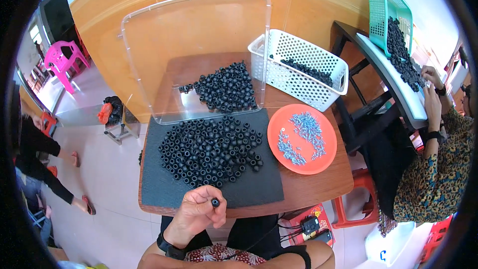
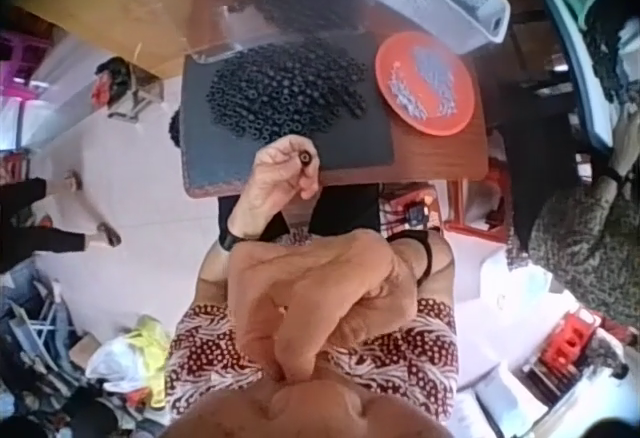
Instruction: Assembling small black plastic components by inserting metal pins into them.
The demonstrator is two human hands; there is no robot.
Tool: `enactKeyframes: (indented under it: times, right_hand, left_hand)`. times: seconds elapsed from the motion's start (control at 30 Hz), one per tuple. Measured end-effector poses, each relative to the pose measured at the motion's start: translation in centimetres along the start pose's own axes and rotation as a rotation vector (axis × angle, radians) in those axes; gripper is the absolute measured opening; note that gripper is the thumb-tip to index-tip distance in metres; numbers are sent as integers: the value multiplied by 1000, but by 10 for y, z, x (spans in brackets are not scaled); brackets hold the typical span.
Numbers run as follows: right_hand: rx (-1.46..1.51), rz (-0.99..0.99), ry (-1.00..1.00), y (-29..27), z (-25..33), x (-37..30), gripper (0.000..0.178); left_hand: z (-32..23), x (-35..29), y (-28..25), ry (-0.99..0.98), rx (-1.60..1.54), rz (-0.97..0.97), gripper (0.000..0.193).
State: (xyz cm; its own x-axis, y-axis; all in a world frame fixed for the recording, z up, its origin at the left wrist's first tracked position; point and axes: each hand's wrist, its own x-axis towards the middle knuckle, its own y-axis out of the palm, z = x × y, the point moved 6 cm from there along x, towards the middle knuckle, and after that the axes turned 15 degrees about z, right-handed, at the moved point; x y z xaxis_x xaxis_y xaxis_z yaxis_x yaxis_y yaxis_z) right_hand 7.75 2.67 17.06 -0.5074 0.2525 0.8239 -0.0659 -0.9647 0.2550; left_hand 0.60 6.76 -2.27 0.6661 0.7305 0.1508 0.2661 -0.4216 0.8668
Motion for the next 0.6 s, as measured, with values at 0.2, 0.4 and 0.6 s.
enactKeyframes:
  times: [0.2, 0.4, 0.6]
  right_hand:
    - [-358, -10, 335, -60, -6, 2, 14]
    - [-987, -547, 787, -204, -18, -21, 11]
    - [-1463, -338, 865, -297, -64, -15, 17]
  left_hand:
    - [-16, -5, -13, 11, 254, -146, 21]
    - [-18, -8, -15, 45, -34, 92, 17]
    - [-15, -11, -19, 0, 0, 131, 21]
